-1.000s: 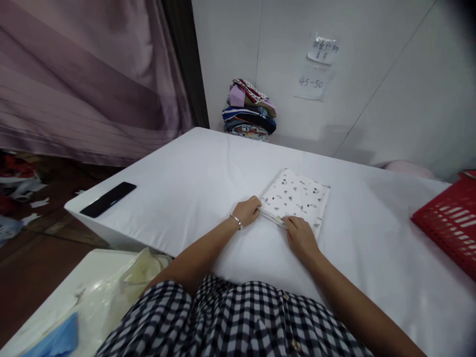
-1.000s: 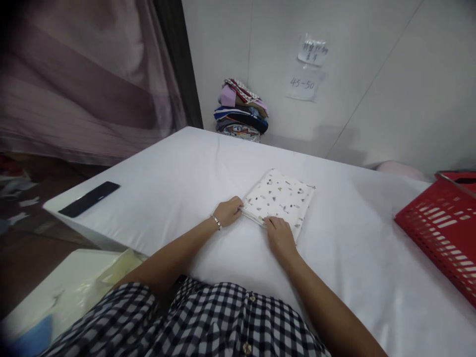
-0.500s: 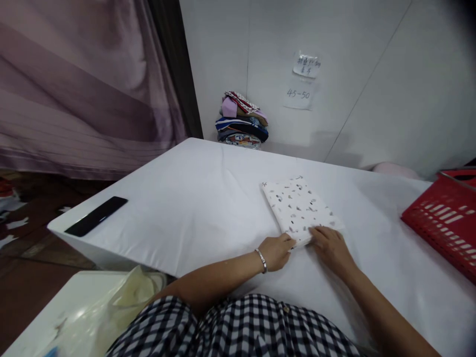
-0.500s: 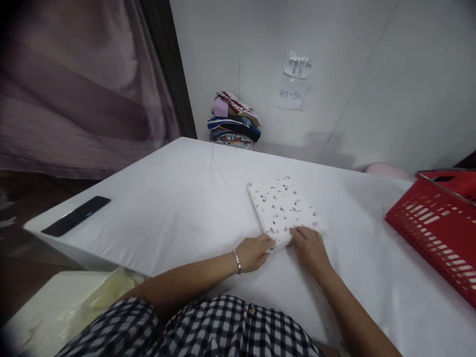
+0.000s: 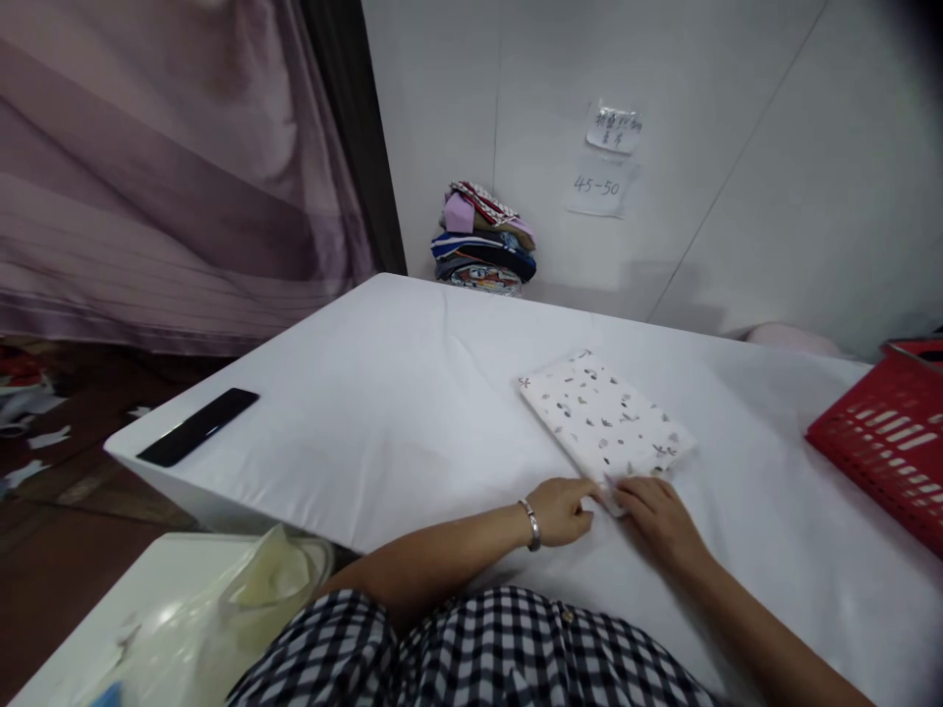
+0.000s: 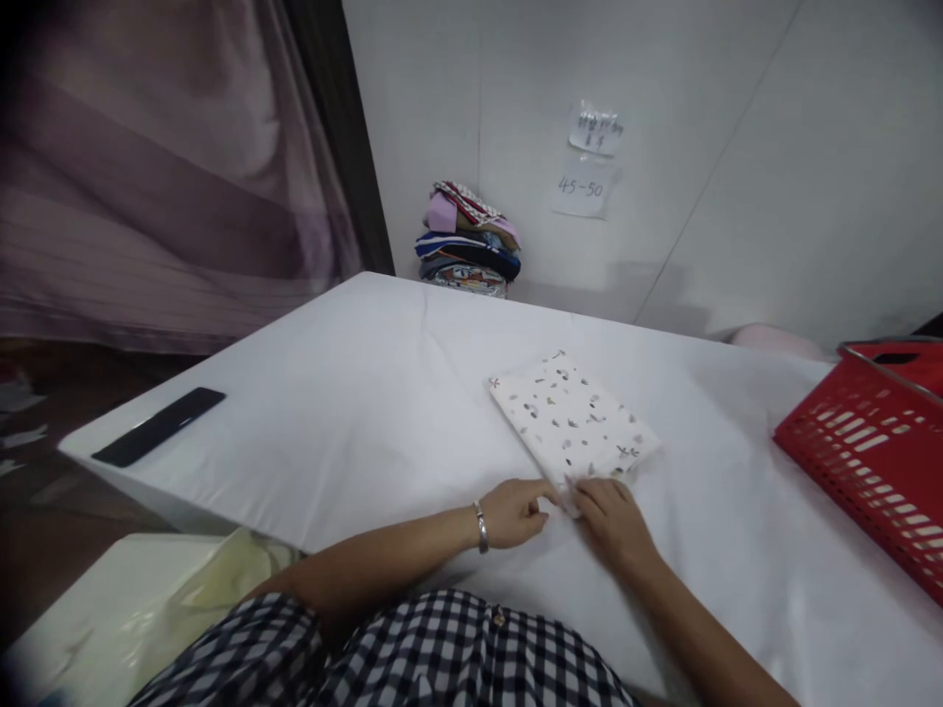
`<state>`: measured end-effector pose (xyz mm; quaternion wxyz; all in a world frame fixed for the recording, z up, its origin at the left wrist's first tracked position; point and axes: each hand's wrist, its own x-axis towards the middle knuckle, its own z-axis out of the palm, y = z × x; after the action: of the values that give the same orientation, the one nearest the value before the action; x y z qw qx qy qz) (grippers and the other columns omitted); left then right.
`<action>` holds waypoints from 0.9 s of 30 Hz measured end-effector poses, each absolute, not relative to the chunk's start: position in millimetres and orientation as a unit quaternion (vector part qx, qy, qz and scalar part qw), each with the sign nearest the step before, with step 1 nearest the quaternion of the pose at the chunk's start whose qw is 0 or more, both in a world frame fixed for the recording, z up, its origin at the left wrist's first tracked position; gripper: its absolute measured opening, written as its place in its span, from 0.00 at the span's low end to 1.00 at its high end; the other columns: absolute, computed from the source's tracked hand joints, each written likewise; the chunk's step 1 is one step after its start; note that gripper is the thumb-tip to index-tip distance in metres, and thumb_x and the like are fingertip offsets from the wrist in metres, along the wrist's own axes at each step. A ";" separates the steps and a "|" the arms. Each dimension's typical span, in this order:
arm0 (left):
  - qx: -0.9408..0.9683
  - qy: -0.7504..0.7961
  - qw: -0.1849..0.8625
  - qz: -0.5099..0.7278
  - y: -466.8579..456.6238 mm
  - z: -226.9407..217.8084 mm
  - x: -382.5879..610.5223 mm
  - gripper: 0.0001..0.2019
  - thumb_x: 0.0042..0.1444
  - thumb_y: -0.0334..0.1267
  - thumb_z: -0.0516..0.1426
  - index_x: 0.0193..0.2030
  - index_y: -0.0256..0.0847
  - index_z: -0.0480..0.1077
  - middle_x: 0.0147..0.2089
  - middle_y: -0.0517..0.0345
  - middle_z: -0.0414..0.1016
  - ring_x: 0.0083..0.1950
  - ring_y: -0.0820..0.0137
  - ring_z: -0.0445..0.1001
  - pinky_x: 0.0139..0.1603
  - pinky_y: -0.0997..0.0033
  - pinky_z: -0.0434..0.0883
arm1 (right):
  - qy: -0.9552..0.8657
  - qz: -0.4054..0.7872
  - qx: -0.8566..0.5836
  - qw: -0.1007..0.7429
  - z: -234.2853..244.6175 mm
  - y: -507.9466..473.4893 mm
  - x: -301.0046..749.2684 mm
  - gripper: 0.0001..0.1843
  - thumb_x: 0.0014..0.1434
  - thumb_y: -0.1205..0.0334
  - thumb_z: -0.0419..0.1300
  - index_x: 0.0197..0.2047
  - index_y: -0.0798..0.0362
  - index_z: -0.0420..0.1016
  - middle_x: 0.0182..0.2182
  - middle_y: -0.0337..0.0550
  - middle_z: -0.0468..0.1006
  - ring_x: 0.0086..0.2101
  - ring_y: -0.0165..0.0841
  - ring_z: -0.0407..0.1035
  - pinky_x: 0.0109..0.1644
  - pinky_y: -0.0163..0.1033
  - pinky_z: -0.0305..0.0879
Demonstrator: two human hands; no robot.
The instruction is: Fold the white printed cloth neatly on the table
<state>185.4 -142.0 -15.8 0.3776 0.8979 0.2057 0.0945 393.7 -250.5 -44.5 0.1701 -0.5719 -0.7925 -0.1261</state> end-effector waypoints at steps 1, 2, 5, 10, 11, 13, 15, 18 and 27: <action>0.895 0.210 0.379 0.105 -136.2 -15.5 185.6 0.14 0.50 0.32 0.53 0.45 0.46 0.68 0.33 0.63 0.74 0.34 0.72 0.71 0.40 0.71 0.68 | -0.788 -0.126 -0.581 0.159 -44.0 -259.6 413.0 0.15 0.56 0.70 0.50 0.44 0.50 0.73 0.42 0.49 0.75 0.44 0.39 0.66 0.47 0.47 0.58; 0.890 0.225 0.377 0.124 -127.9 -15.1 185.3 0.13 0.50 0.32 0.53 0.44 0.46 0.69 0.35 0.63 0.74 0.34 0.72 0.71 0.40 0.72 0.68 | -0.774 -0.130 -0.602 0.146 -43.2 -268.9 433.0 0.16 0.55 0.69 0.50 0.45 0.49 0.73 0.43 0.48 0.75 0.44 0.39 0.66 0.47 0.47 0.58; 0.852 0.321 0.357 0.208 -94.2 -13.0 182.1 0.10 0.51 0.31 0.52 0.40 0.43 0.70 0.38 0.61 0.74 0.35 0.73 0.70 0.40 0.72 0.68 | -0.704 -0.164 -0.679 0.130 -40.5 -292.9 483.1 0.17 0.54 0.67 0.49 0.44 0.48 0.74 0.44 0.49 0.75 0.44 0.42 0.67 0.47 0.52 0.58; 0.774 0.451 0.364 0.253 -60.6 -16.1 180.7 0.10 0.53 0.45 0.55 0.32 0.41 0.68 0.36 0.61 0.74 0.32 0.73 0.69 0.36 0.71 0.67 | -0.636 -0.128 -0.734 0.198 -45.7 -305.4 491.5 0.17 0.58 0.61 0.49 0.47 0.50 0.73 0.48 0.49 0.72 0.46 0.40 0.67 0.49 0.47 0.64; 0.766 0.456 0.380 0.246 -61.4 -18.1 182.0 0.12 0.52 0.48 0.55 0.31 0.41 0.68 0.34 0.61 0.74 0.32 0.73 0.69 0.35 0.72 0.67 | -0.622 -0.114 -0.745 0.212 -47.9 -304.0 486.0 0.17 0.58 0.58 0.50 0.48 0.50 0.72 0.49 0.48 0.71 0.47 0.40 0.66 0.49 0.46 0.64; 0.755 0.458 0.409 0.230 -67.5 -22.1 185.6 0.16 0.50 0.53 0.55 0.28 0.41 0.68 0.31 0.62 0.74 0.33 0.72 0.69 0.33 0.73 0.66 | -0.571 -0.091 -0.780 0.239 -51.7 -298.7 476.0 0.21 0.58 0.51 0.51 0.51 0.51 0.70 0.53 0.49 0.68 0.50 0.41 0.64 0.49 0.46 0.65; 0.749 0.462 0.425 0.214 -74.4 -24.4 189.2 0.19 0.49 0.57 0.55 0.27 0.41 0.67 0.30 0.61 0.74 0.33 0.72 0.70 0.32 0.74 0.64 | -0.510 -0.063 -0.817 0.264 -53.6 -291.6 470.3 0.25 0.58 0.46 0.50 0.53 0.52 0.68 0.55 0.49 0.66 0.51 0.43 0.63 0.48 0.46 0.66; 0.746 0.479 0.428 0.176 -78.6 -23.7 193.0 0.20 0.46 0.59 0.56 0.28 0.41 0.67 0.31 0.60 0.75 0.33 0.71 0.71 0.30 0.74 0.63 | -0.428 -0.016 -0.857 0.286 -54.2 -280.1 468.7 0.31 0.57 0.42 0.49 0.56 0.54 0.65 0.54 0.50 0.67 0.46 0.42 0.67 0.47 0.45 0.66; 0.775 0.494 0.384 0.092 -78.6 -16.1 195.5 0.21 0.46 0.60 0.55 0.27 0.42 0.65 0.28 0.60 0.71 0.30 0.69 0.69 0.27 0.73 0.59 | -0.446 -0.049 -0.843 0.296 -68.8 -271.0 473.2 0.30 0.58 0.43 0.47 0.57 0.53 0.64 0.48 0.50 0.71 0.42 0.41 0.67 0.48 0.48 0.64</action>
<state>195.5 -78.6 -16.1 0.3839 0.7747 0.4940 0.0925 473.2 -271.0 -68.8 0.2957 -0.8432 -0.4464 -0.0491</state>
